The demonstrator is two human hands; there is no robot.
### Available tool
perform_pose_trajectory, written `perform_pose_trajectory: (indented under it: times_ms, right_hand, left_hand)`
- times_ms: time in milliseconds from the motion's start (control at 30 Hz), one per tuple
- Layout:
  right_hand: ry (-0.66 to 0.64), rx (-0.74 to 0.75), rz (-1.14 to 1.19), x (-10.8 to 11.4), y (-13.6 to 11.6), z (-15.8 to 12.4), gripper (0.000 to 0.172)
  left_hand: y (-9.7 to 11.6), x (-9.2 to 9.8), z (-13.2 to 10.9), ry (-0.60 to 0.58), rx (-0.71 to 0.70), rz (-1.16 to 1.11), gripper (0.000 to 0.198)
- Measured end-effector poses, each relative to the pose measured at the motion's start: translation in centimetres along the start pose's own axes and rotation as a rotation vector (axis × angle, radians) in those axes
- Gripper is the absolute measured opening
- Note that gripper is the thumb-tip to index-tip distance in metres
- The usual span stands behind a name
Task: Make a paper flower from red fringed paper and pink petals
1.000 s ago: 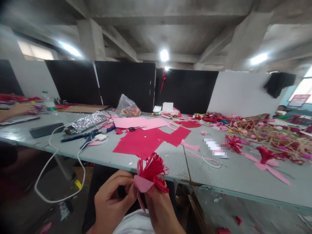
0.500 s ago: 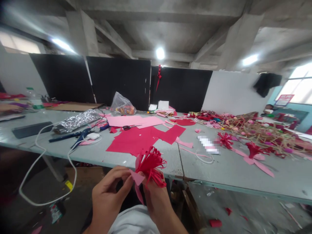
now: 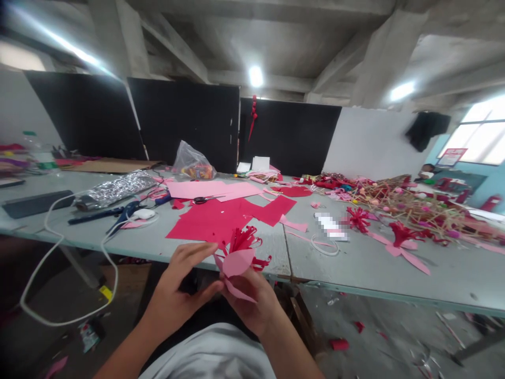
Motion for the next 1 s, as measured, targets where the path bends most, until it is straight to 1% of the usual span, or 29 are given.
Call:
perform_pose_trajectory:
  times_ms: [67, 167, 300, 433, 567, 700, 833, 900, 1000]
  right_hand:
    - [-0.036, -0.018, 0.010, -0.1, 0.2, 0.1, 0.026]
    - [-0.075, -0.017, 0.008, -0.3, 0.4, 0.1, 0.023]
    - [-0.048, -0.020, 0.012, -0.4, 0.6, 0.2, 0.023]
    - [-0.010, -0.010, 0.027, -0.5, 0.8, 0.3, 0.021]
    - [-0.055, 0.028, -0.015, -0.7, 0.8, 0.5, 0.019]
    - [-0.077, 0.073, -0.047, -0.4, 0.6, 0.3, 0.022]
    - [-0.030, 0.106, -0.042, 0.1, 0.5, 0.0, 0.026]
    - [0.012, 0.115, -0.059, 0.3, 0.5, -0.3, 0.026]
    - [0.067, 0.109, -0.092, 0.6, 0.4, -0.5, 0.030]
  left_hand:
    - [0.3, 0.2, 0.1, 0.015, 0.007, 0.026, 0.051]
    - [0.6, 0.5, 0.2, 0.031, 0.028, 0.018, 0.035]
    - [0.8, 0.4, 0.3, 0.008, 0.081, -0.085, 0.015]
    - [0.9, 0.1, 0.4, 0.045, 0.123, -0.160, 0.004]
    - [0.9, -0.1, 0.3, 0.076, 0.213, -0.223, 0.004]
    - [0.9, -0.4, 0.1, 0.056, 0.292, -0.294, 0.008]
    - [0.8, -1.1, -0.3, 0.078, 0.350, -0.391, 0.001]
    - [0.6, -1.5, -0.8, 0.075, 0.423, -0.435, 0.002]
    - [0.4, -2.1, -1.5, 0.031, 0.546, -0.446, 0.006]
Point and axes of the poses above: each hand's wrist, its own z-axis towards the middle knuckle, its own x-axis out of the back of the hand, y = z × x, the point moved 4 cm from there along z, towards the middle knuckle, and after that the axes turned 14 degrees about -x, right-handed, at the moved point
